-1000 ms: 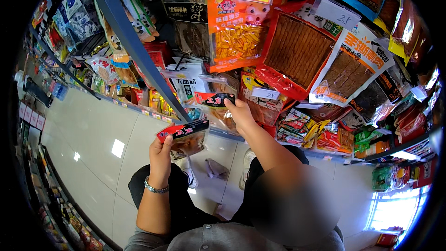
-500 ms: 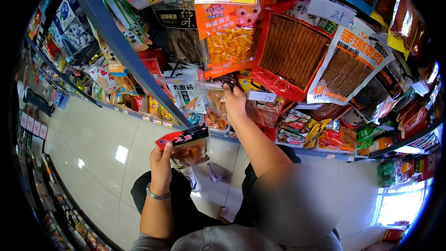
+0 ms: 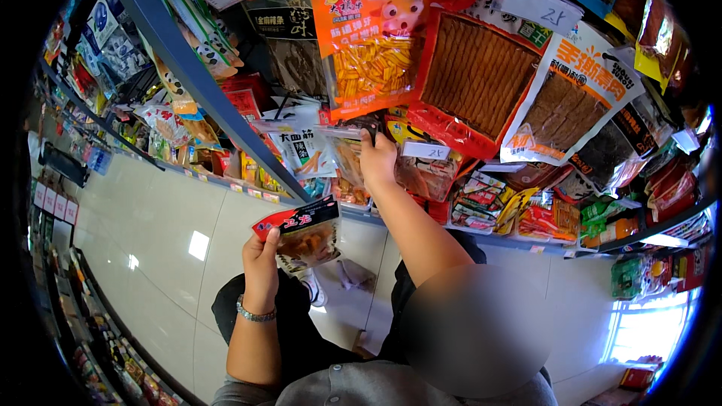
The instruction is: The person sits on the floor in a store aisle and organizes packaged snacks on the bottom shelf. They pick up various snack packages, inspect them, and place them back on the shelf in an orderly manner.
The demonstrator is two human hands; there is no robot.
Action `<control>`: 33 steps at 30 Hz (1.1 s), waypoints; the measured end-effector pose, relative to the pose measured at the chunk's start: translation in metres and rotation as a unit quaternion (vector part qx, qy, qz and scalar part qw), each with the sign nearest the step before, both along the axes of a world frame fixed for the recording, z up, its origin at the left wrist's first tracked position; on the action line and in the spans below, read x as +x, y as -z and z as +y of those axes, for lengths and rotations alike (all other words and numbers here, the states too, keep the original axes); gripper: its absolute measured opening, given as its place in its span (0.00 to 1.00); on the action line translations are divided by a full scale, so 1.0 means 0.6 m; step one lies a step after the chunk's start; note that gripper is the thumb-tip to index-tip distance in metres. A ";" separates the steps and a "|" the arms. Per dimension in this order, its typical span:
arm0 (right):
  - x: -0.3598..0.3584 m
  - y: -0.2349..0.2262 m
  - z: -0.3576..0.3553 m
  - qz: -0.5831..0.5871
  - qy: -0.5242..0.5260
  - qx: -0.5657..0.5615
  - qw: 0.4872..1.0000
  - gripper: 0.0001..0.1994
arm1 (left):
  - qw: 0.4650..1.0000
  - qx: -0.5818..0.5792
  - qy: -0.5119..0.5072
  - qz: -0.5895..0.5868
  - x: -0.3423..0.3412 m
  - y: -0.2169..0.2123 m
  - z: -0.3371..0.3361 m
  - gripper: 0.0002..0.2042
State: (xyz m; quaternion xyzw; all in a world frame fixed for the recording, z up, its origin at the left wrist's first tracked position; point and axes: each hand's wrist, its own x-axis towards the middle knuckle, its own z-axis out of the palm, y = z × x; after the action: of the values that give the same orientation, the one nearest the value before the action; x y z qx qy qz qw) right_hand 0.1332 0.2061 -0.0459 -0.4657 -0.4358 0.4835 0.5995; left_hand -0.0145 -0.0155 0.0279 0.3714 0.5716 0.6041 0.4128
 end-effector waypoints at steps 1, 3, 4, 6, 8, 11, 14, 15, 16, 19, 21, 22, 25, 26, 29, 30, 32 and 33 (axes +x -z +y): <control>0.002 0.008 0.006 -0.054 0.015 -0.003 0.998 0.13 | 1.000 0.000 0.001 0.002 -0.001 0.002 0.000 0.12; 0.009 0.024 0.019 -0.160 0.045 -0.009 0.986 0.15 | 1.000 -0.007 -0.002 0.003 -0.001 0.002 0.001 0.12; 0.011 0.020 0.017 -0.166 0.031 -0.019 0.985 0.14 | 1.000 -0.011 -0.007 0.002 -0.001 0.004 -0.001 0.12; 0.018 0.013 0.013 -0.178 0.004 -0.039 0.983 0.12 | 1.000 -0.013 -0.013 0.020 -0.001 0.000 0.001 0.12; 0.031 0.001 0.005 -0.192 -0.023 -0.043 0.980 0.13 | 1.000 -0.012 -0.012 0.020 0.002 -0.003 0.001 0.12; 0.054 0.002 -0.016 -0.280 -0.067 0.001 0.958 0.16 | 1.000 -0.002 -0.003 0.009 0.007 -0.012 0.003 0.12; 0.083 -0.005 -0.062 -0.429 -0.138 0.044 0.892 0.18 | 1.000 0.012 0.001 0.011 0.010 -0.013 0.003 0.12; 0.092 -0.015 -0.080 -0.481 -0.166 0.055 0.859 0.18 | 1.000 0.020 0.006 0.007 0.011 -0.017 0.004 0.13; 0.100 -0.034 -0.094 -0.531 -0.190 0.064 0.823 0.18 | 1.000 0.017 0.012 0.005 0.012 -0.018 0.004 0.13; 0.094 -0.074 -0.114 -0.245 -0.421 -0.034 0.873 0.16 | 1.000 0.004 0.025 0.010 0.012 -0.019 0.003 0.13; 0.089 -0.095 -0.122 -0.044 -0.497 -0.085 0.863 0.16 | 0.999 0.001 0.020 -0.026 0.013 -0.015 0.002 0.13; 0.088 -0.099 -0.124 -0.019 -0.503 -0.087 0.859 0.16 | 0.999 0.001 0.019 -0.041 0.010 -0.012 0.002 0.14; 0.086 -0.104 -0.124 0.020 -0.506 -0.089 0.858 0.15 | 0.998 0.005 -0.001 -0.069 -0.004 0.018 0.004 0.13; 0.085 -0.101 -0.120 0.008 -0.497 -0.087 0.864 0.15 | 0.997 0.015 0.006 -0.076 -0.005 0.021 0.004 0.13; 0.085 -0.098 -0.118 0.007 -0.508 -0.084 0.857 0.14 | 0.995 0.035 0.026 -0.089 0.001 0.019 0.005 0.13; 0.085 -0.098 -0.118 0.013 -0.518 -0.084 0.851 0.14 | 0.995 0.037 0.033 -0.087 0.003 0.017 0.005 0.14; 0.079 -0.081 -0.121 -0.001 -0.511 -0.073 0.857 0.12 | 0.995 0.038 0.039 -0.084 0.006 0.018 0.005 0.14; 0.076 -0.075 -0.124 -0.008 -0.507 -0.068 0.859 0.11 | 0.995 0.037 0.039 -0.083 0.007 0.021 0.006 0.13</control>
State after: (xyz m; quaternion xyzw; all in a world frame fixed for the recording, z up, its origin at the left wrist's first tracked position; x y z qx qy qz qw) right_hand 0.1789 0.1317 -0.0009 -0.2241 -0.5828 0.7449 0.2352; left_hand -0.0106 -0.0116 0.0155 0.3575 0.4977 0.6369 0.4678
